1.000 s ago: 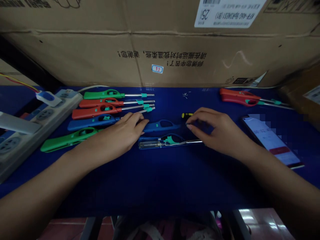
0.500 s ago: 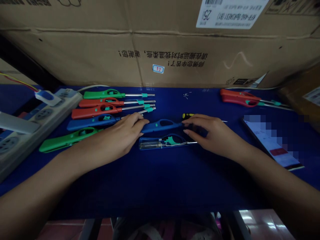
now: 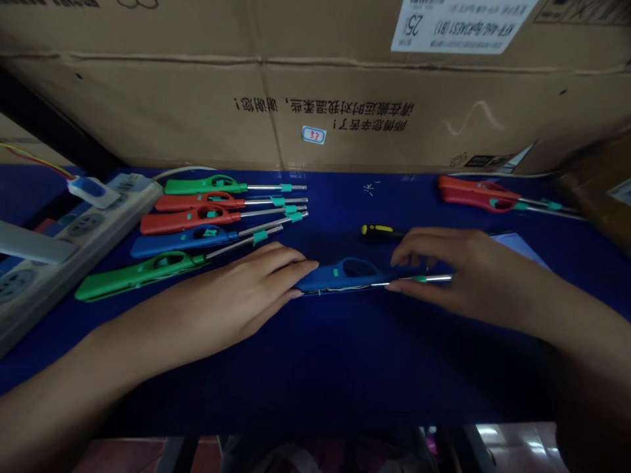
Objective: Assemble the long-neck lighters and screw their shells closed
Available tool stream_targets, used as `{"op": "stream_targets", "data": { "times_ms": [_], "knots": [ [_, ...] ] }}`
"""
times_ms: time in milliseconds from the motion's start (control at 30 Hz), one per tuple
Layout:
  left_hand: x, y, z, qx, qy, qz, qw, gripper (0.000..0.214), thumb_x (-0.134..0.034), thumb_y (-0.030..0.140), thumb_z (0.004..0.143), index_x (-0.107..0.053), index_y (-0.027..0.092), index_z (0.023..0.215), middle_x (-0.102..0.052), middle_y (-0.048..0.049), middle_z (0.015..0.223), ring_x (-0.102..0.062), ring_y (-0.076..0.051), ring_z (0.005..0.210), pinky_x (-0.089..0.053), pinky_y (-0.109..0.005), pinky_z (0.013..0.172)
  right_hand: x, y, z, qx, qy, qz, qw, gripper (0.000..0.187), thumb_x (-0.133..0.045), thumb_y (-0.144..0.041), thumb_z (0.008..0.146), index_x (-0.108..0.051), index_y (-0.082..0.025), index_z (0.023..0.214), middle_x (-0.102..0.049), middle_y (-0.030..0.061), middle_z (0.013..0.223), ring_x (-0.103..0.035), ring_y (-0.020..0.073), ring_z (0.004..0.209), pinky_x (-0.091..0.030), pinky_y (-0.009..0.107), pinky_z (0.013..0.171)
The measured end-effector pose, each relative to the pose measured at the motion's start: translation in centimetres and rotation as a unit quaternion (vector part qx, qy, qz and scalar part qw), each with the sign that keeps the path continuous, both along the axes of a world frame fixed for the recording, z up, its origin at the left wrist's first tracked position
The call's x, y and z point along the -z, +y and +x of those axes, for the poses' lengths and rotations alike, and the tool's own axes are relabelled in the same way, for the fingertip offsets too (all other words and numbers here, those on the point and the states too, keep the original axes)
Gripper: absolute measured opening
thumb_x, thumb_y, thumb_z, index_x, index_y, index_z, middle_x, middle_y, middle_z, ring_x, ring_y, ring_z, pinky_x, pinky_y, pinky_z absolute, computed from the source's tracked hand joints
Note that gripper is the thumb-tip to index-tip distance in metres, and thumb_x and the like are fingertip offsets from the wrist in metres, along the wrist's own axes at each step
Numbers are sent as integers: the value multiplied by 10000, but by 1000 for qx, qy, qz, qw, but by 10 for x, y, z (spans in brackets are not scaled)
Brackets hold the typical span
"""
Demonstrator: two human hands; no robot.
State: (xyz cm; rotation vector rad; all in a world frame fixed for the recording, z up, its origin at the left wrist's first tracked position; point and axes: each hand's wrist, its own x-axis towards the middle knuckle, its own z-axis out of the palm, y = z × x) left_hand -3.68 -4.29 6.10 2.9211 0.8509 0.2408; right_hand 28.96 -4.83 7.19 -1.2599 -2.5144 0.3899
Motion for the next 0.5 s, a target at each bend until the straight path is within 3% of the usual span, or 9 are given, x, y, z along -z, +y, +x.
{"op": "stream_targets", "data": {
  "times_ms": [167, 333, 500],
  "knots": [
    [-5, -2, 4, 2, 4, -24, 1000, 379, -387, 301, 1074, -562, 213, 1399, -648, -66, 1320, -612, -224, 1211, -509, -353, 1056, 8, -3, -4, -48, -42, -19, 998, 133, -629, -273, 949, -705, -275, 1058, -709, 15, 1067, -686, 194, 888, -516, 326, 791],
    [-6, 0, 4, 8, 6, -38, 999, 371, -388, 361, 1078, -586, 237, 1367, -672, -57, 1270, -638, -218, 1153, -544, -342, 961, 13, -4, -6, -50, -66, 3, 997, 158, -624, -241, 949, -724, -263, 1070, -702, 25, 1070, -687, 191, 872, -523, 333, 791],
    [-4, 3, 4, 3, 10, -43, 999, 352, -405, 343, 1074, -600, 257, 1354, -683, -49, 1238, -643, -219, 1135, -541, -363, 963, 15, -4, -9, -56, -72, 3, 996, 159, -633, -232, 949, -746, -257, 1058, -705, 27, 1044, -686, 176, 843, -521, 314, 771]
  ]
}}
